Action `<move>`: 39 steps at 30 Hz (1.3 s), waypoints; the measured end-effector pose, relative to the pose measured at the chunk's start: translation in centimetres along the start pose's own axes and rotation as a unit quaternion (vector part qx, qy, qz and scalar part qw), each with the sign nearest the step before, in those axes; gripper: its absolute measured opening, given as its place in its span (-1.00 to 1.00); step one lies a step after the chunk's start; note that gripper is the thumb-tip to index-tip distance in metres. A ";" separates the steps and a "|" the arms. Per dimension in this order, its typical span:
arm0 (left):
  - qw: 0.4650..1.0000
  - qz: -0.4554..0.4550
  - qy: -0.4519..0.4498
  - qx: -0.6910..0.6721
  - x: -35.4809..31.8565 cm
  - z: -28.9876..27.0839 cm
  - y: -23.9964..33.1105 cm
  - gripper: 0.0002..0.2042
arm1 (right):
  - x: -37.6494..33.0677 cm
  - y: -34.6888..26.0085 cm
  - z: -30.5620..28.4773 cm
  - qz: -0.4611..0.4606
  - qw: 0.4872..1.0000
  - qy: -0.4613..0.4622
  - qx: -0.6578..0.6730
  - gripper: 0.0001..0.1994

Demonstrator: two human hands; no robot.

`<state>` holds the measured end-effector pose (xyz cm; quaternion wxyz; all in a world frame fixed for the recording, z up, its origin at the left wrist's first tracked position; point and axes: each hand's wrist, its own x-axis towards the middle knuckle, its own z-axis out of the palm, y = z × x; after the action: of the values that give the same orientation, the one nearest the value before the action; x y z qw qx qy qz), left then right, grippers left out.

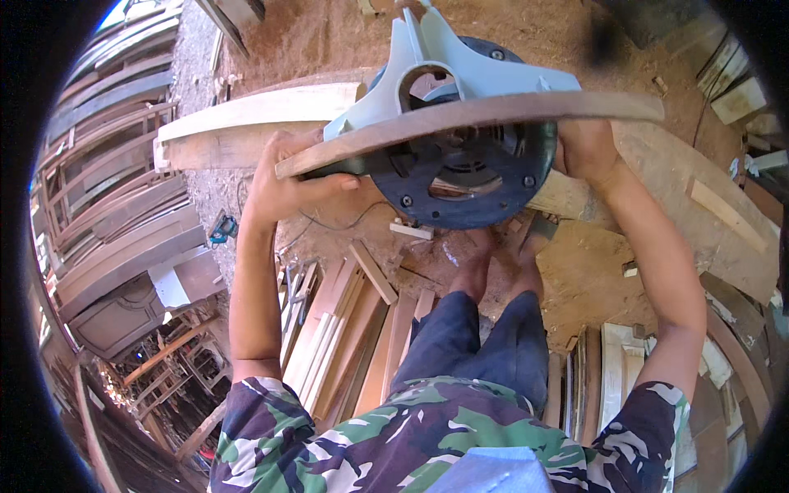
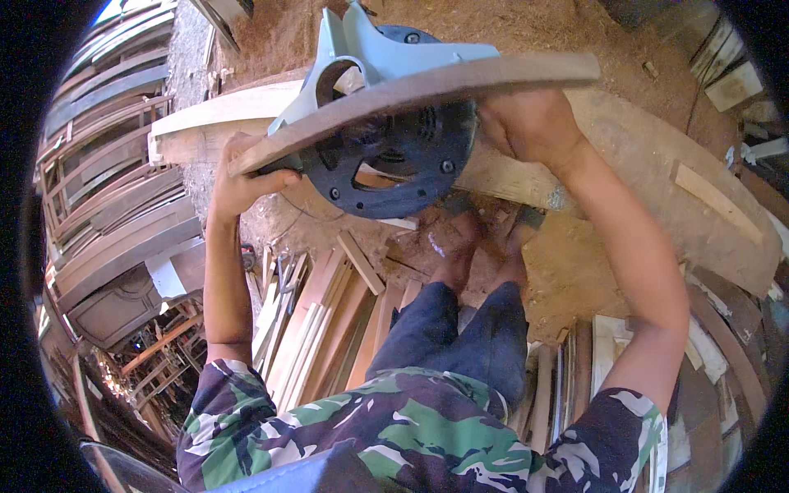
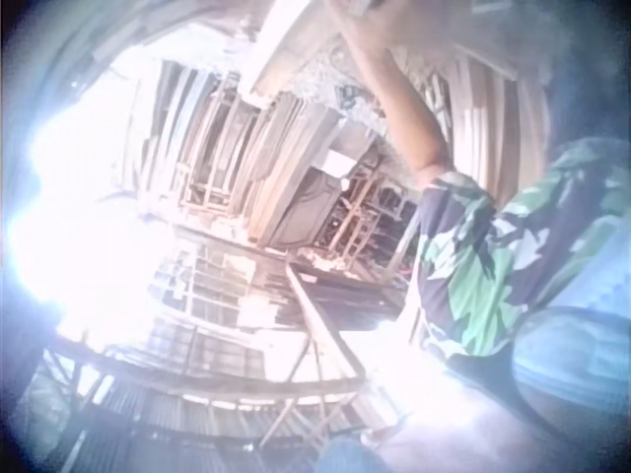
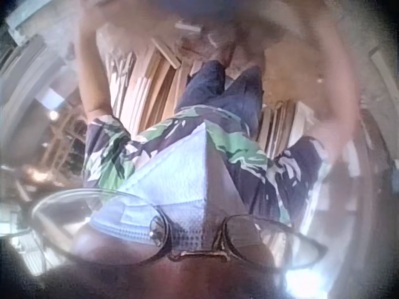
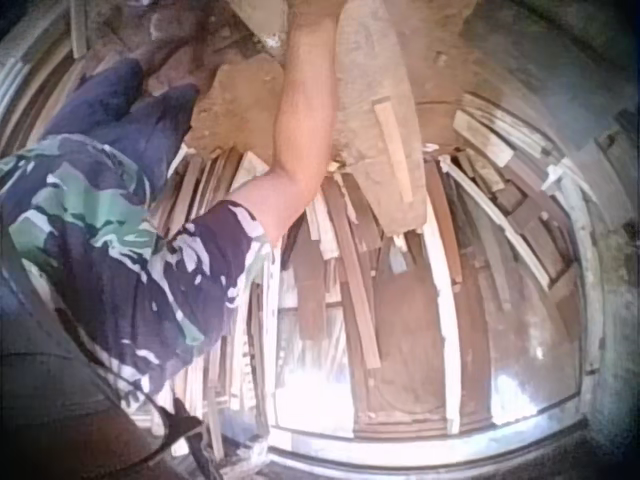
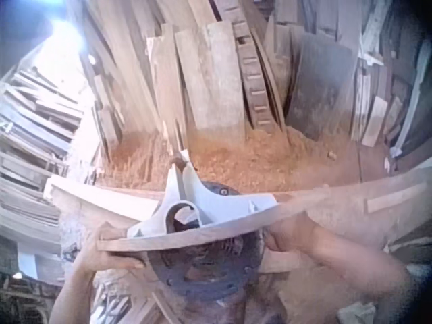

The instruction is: The person uses a power router to carve a groove along the edge of a curved wooden board, then adjusts the router and repeats the process on the other side.

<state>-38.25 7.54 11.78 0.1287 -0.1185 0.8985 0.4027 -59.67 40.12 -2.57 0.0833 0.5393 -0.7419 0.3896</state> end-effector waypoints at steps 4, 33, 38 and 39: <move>0.996 -0.037 0.040 -0.066 -1.2 2.1 0.5 -0.69 | 1.8 -1.6 -0.7 0.256 0.948 -0.154 0.107 -0.85; 0.969 -0.025 0.187 -0.162 -5.6 9.9 5.1 -0.66 | 4.2 0.7 -3.3 0.509 0.781 -0.318 0.172 -0.50; 0.946 -0.134 0.203 -0.216 -7.9 12.5 9.5 -0.60 | 6.2 -9.7 -4.0 0.676 0.575 0.059 0.457 -0.39; 0.938 -0.141 0.187 -0.255 -7.8 12.7 10.0 -0.58 | -1.3 -6.0 0.3 0.617 0.598 0.153 0.489 -0.37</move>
<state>-32.31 24.45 13.06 -0.0211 -0.3463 0.7475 0.5665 -53.91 40.17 -0.52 -0.3408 -0.1542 -0.5729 0.7293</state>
